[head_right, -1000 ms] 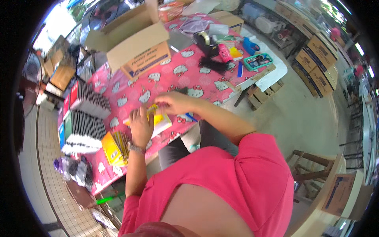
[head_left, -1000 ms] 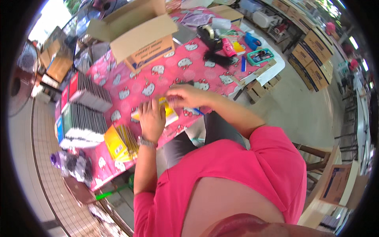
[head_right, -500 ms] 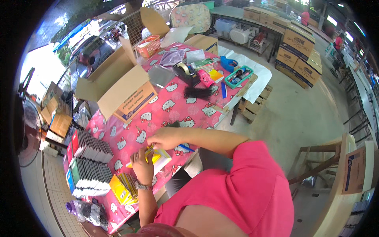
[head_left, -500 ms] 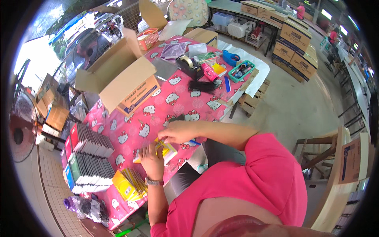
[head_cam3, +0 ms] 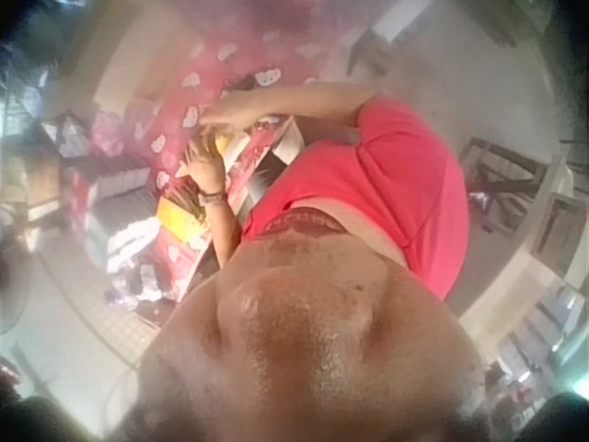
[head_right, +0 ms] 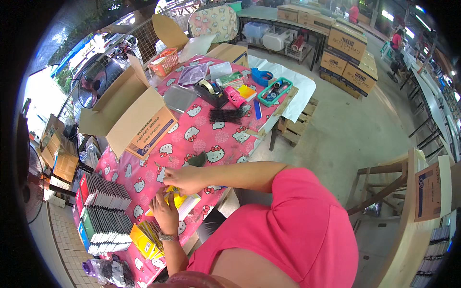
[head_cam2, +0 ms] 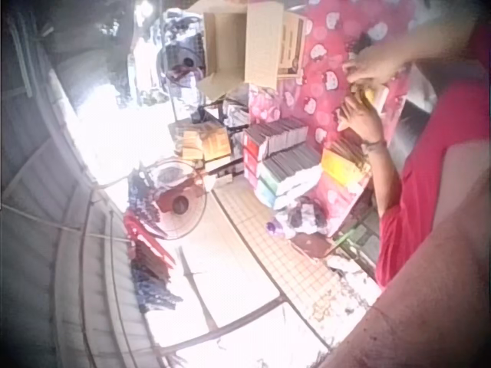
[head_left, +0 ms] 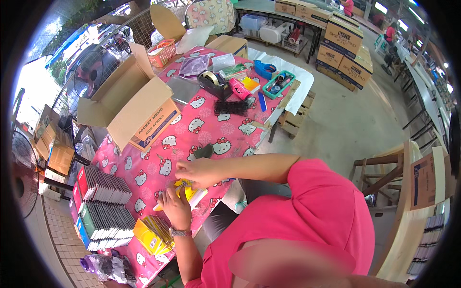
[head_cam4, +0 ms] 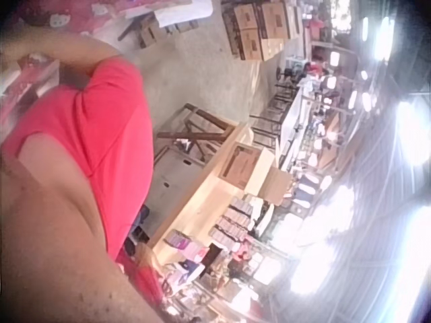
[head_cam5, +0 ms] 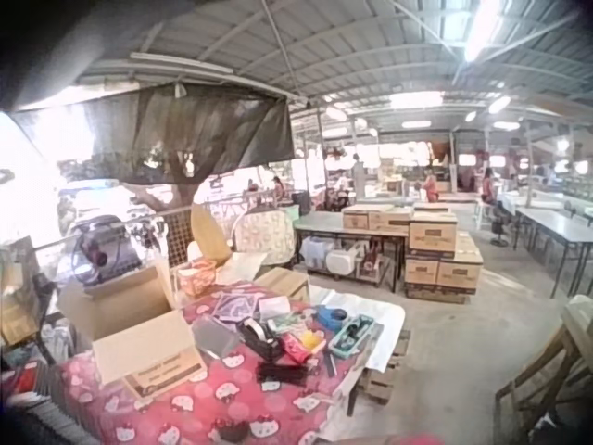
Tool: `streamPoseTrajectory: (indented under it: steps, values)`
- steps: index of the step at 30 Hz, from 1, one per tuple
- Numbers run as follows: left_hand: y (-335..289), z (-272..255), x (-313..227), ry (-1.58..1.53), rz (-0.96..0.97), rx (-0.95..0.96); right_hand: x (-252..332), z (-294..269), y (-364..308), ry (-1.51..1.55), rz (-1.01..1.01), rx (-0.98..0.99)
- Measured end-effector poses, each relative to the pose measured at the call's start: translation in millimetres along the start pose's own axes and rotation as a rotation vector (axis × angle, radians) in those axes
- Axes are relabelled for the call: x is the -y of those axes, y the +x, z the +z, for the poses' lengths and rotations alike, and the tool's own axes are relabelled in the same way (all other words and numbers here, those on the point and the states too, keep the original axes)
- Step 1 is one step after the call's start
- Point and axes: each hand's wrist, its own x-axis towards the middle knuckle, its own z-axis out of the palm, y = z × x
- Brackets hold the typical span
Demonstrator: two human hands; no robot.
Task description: The person assembles notebooks by threading metal coils through holes in paper stacks and using pliers to secure the ends.
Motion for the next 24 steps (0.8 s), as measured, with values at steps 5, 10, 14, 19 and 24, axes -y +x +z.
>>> streamPoseTrajectory:
  steps: [5, 10, 14, 19, 24]
  values:
    - [4, -6, 4, -0.011, 0.047, 0.11, -6, 2, 7, 0.097, 0.096, 0.086]
    - [1, -9, 6, -0.064, 0.039, 0.053, 18, -28, 15, 0.448, 0.296, 0.286]
    - [5, -2, 7, -0.086, 0.087, 0.039, -94, 25, 23, 1.113, 0.483, 0.154]
    - [3, -3, 13, -0.106, 0.109, 0.023, -139, 99, 8, -0.314, 0.951, -0.131]
    - [-5, -9, 25, -0.105, 0.043, 0.169, -144, 123, 10, -0.536, 0.818, -0.027]
